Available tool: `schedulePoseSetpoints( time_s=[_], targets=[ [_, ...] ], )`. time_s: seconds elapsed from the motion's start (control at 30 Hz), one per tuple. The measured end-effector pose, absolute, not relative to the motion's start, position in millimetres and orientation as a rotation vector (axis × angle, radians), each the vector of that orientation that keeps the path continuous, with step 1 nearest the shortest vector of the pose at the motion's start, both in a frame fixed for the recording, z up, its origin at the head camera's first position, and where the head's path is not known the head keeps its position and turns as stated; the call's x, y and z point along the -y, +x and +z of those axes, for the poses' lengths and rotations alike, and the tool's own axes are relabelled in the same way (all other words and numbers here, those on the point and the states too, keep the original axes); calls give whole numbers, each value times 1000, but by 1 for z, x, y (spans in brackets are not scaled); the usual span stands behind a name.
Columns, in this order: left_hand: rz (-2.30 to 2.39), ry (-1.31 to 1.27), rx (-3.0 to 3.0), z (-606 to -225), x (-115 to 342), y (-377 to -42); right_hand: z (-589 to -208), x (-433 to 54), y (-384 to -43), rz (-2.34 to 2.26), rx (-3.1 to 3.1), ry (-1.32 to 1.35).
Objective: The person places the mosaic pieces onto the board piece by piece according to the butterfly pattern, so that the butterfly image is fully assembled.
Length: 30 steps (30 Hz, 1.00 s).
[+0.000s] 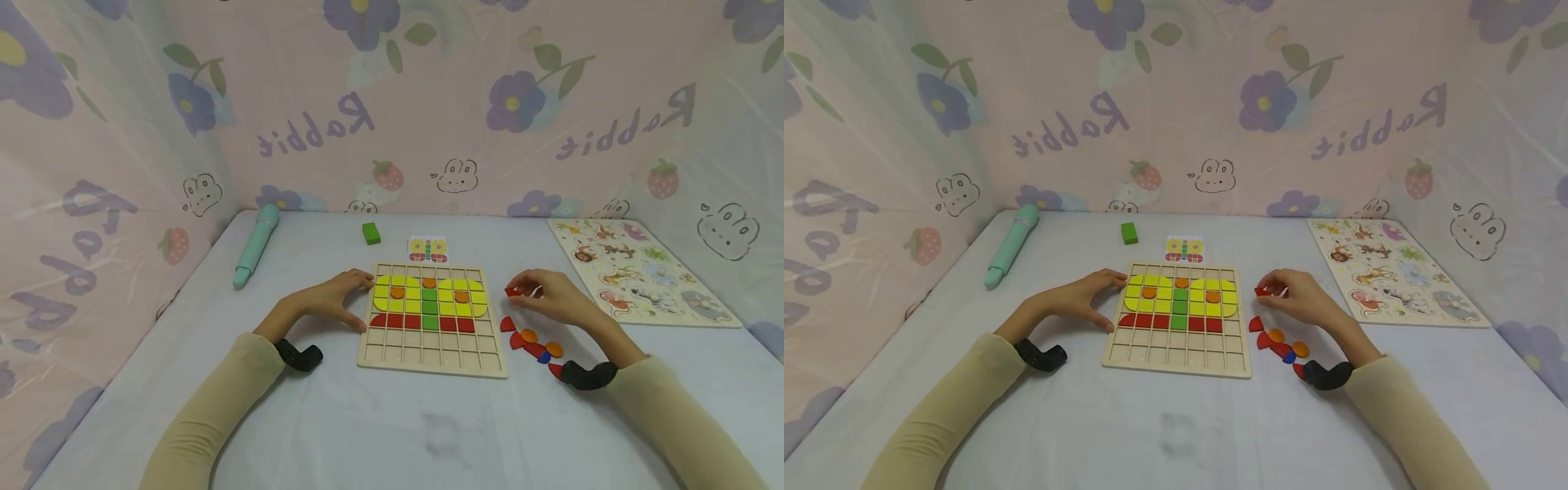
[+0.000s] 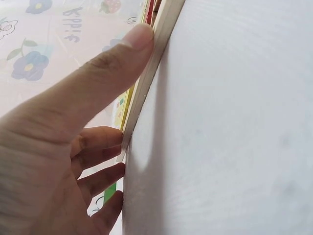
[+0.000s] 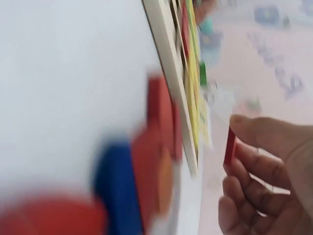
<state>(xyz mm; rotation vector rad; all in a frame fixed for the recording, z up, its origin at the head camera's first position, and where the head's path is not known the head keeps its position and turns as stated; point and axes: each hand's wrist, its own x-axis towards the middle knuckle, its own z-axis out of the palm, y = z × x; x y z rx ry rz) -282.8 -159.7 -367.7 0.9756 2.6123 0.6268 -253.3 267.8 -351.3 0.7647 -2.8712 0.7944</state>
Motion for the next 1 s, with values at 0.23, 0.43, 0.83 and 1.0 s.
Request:
schedulePoseSetpoints(
  time_s=[0.23, 0.43, 0.83, 1.0],
  targets=[
    [641, 964, -2607, -366, 160, -281, -357, -228, -227, 817, 2870, 851],
    [640, 966, -2604, -367, 160, -281, -365, -219, -220, 828, 2901, 819],
    [638, 962, -2605, -367, 160, -281, -369, -215, -219, 893, 2936, 767],
    [640, 970, -2605, -368, 160, -282, -368, -216, -217, 900, 2926, 775]
  ],
)
